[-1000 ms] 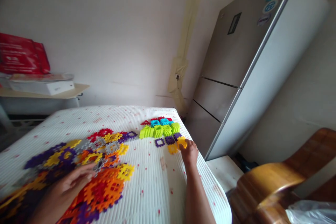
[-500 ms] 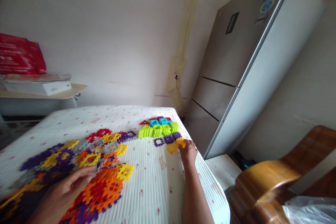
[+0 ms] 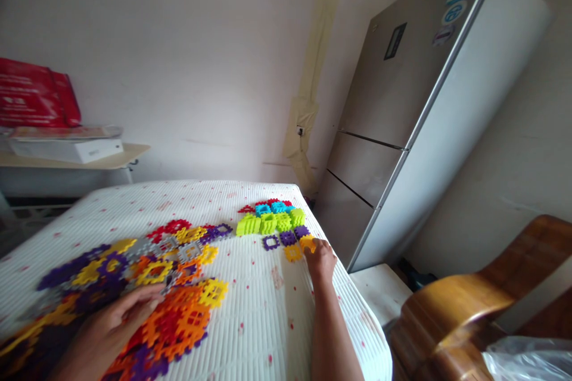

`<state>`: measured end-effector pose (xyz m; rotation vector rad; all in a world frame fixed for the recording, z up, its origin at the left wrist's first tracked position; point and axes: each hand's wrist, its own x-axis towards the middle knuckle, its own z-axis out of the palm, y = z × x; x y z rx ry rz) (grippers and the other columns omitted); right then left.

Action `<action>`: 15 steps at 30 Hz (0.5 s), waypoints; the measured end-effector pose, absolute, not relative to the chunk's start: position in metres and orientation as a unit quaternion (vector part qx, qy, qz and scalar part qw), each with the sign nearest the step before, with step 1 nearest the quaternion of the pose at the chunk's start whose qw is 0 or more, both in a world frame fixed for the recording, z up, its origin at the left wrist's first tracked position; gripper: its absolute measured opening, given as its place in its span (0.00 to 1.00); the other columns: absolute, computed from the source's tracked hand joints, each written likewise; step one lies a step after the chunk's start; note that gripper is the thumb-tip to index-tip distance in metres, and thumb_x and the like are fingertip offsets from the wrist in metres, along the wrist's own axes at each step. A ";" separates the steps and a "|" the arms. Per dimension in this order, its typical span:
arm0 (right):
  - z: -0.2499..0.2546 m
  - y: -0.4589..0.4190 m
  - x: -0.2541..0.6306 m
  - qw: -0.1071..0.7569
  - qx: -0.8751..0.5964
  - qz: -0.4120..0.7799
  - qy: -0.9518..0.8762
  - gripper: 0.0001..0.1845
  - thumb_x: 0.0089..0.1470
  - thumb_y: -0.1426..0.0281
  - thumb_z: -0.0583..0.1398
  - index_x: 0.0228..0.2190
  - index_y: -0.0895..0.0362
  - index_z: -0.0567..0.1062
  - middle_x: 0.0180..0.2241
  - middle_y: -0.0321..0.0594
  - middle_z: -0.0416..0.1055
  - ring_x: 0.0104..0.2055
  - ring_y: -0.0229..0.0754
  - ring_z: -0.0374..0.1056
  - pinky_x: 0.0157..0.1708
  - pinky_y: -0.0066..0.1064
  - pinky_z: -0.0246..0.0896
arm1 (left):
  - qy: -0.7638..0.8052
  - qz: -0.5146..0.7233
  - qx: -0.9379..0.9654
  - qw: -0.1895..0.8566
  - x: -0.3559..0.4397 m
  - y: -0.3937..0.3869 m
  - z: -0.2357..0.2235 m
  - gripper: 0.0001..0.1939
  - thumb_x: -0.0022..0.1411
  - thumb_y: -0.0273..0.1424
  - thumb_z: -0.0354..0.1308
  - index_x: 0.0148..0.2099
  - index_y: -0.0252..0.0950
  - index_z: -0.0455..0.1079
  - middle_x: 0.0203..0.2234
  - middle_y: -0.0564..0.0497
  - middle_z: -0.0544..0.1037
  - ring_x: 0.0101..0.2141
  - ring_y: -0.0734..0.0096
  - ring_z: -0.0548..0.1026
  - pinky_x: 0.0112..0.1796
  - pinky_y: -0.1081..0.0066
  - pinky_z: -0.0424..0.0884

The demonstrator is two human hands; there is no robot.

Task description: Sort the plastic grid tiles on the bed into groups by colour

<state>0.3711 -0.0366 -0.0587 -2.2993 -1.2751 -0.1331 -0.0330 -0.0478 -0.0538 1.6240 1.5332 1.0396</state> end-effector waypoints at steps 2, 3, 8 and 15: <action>-0.057 -0.037 0.370 0.244 -0.850 -0.049 -0.465 0.20 0.52 0.66 0.56 0.46 0.56 0.72 0.48 0.44 0.70 0.48 0.47 0.65 0.44 0.35 0.57 | 0.584 0.402 0.619 0.338 -0.032 -0.048 -0.052 0.17 0.47 0.47 0.56 0.35 0.43 0.76 0.34 0.50 0.82 0.38 0.58 0.78 0.39 0.68 0.74; -0.056 -0.038 0.369 0.240 -0.852 -0.049 -0.462 0.21 0.51 0.66 0.55 0.48 0.56 0.71 0.48 0.44 0.69 0.49 0.47 0.65 0.44 0.36 0.57 | 0.582 0.403 0.618 0.341 -0.032 -0.048 -0.051 0.17 0.46 0.47 0.56 0.34 0.44 0.77 0.34 0.50 0.82 0.38 0.57 0.78 0.38 0.68 0.74; -0.054 -0.038 0.365 0.226 -0.859 -0.053 -0.456 0.27 0.51 0.64 0.56 0.53 0.55 0.65 0.51 0.46 0.66 0.52 0.50 0.61 0.45 0.41 0.57 | 0.584 0.400 0.615 0.348 -0.032 -0.048 -0.050 0.18 0.46 0.47 0.56 0.34 0.44 0.77 0.34 0.51 0.82 0.39 0.57 0.78 0.38 0.69 0.74; -0.061 -0.032 0.365 0.202 -0.861 -0.056 -0.463 0.31 0.50 0.62 0.56 0.56 0.55 0.61 0.52 0.48 0.65 0.53 0.51 0.59 0.44 0.43 0.57 | 0.591 0.401 0.595 0.368 -0.028 -0.051 -0.043 0.19 0.43 0.49 0.56 0.32 0.44 0.76 0.33 0.50 0.82 0.39 0.57 0.78 0.39 0.68 0.74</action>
